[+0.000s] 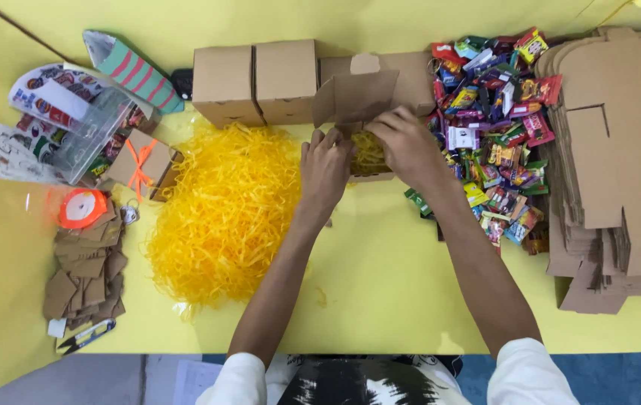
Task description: Assembling and filling small gift boxes with shredded paper and various candies.
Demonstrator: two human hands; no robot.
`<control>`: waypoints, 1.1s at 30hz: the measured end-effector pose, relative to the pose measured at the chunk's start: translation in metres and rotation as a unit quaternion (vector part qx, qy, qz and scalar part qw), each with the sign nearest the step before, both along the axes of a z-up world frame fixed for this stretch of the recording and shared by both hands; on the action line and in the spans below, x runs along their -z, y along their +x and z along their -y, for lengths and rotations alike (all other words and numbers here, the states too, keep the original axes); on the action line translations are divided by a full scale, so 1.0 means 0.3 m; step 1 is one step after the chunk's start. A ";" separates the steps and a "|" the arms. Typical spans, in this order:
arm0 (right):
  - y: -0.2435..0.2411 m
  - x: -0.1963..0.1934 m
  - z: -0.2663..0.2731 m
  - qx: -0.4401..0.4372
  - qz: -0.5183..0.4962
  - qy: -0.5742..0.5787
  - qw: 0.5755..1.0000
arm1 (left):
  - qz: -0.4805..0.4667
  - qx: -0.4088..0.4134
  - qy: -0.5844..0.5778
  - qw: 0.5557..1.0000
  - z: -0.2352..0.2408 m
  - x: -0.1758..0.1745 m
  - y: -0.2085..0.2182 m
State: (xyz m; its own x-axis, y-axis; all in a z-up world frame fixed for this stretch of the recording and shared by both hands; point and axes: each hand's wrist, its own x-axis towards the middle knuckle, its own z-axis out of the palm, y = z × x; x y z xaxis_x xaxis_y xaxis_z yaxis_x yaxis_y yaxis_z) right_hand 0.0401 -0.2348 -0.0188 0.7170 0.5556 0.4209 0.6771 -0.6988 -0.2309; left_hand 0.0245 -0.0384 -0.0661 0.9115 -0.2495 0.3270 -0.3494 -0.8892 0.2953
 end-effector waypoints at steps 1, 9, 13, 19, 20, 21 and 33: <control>0.007 0.004 0.009 0.003 0.003 -0.001 1.000 | 0.003 0.003 -0.001 1.000 0.002 -0.031 -0.002; -0.027 -0.050 -0.038 -0.020 -0.078 0.185 0.979 | 0.027 0.060 -0.287 0.956 -0.044 -0.101 0.001; -0.032 -0.072 -0.077 -0.043 -0.090 0.177 0.979 | 0.041 0.029 -0.343 0.938 -0.111 -0.192 -0.017; -0.024 -0.098 -0.109 -0.074 -0.147 0.176 0.970 | 0.044 -0.015 -0.400 0.915 -0.202 -0.276 -0.049; -0.019 -0.086 -0.104 -0.063 -0.162 0.171 0.970 | 0.036 -0.023 -0.422 0.905 -0.214 -0.283 -0.052; -0.013 -0.075 -0.098 -0.051 -0.176 0.166 0.969 | 0.029 -0.031 -0.444 0.895 -0.226 -0.291 -0.057; -0.030 -0.005 -0.162 -0.027 -0.103 0.200 0.974 | -0.036 -0.046 -0.581 0.812 -0.283 -0.321 -0.084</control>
State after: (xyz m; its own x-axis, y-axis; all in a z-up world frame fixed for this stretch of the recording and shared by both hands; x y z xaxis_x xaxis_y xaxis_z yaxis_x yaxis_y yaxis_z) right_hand 0.0312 -0.1862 -0.0173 0.7833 0.4157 0.4622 0.6210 -0.4890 -0.6126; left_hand -0.0008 0.0464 0.0301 0.9362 0.2591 0.2377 -0.2414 -0.0179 0.9703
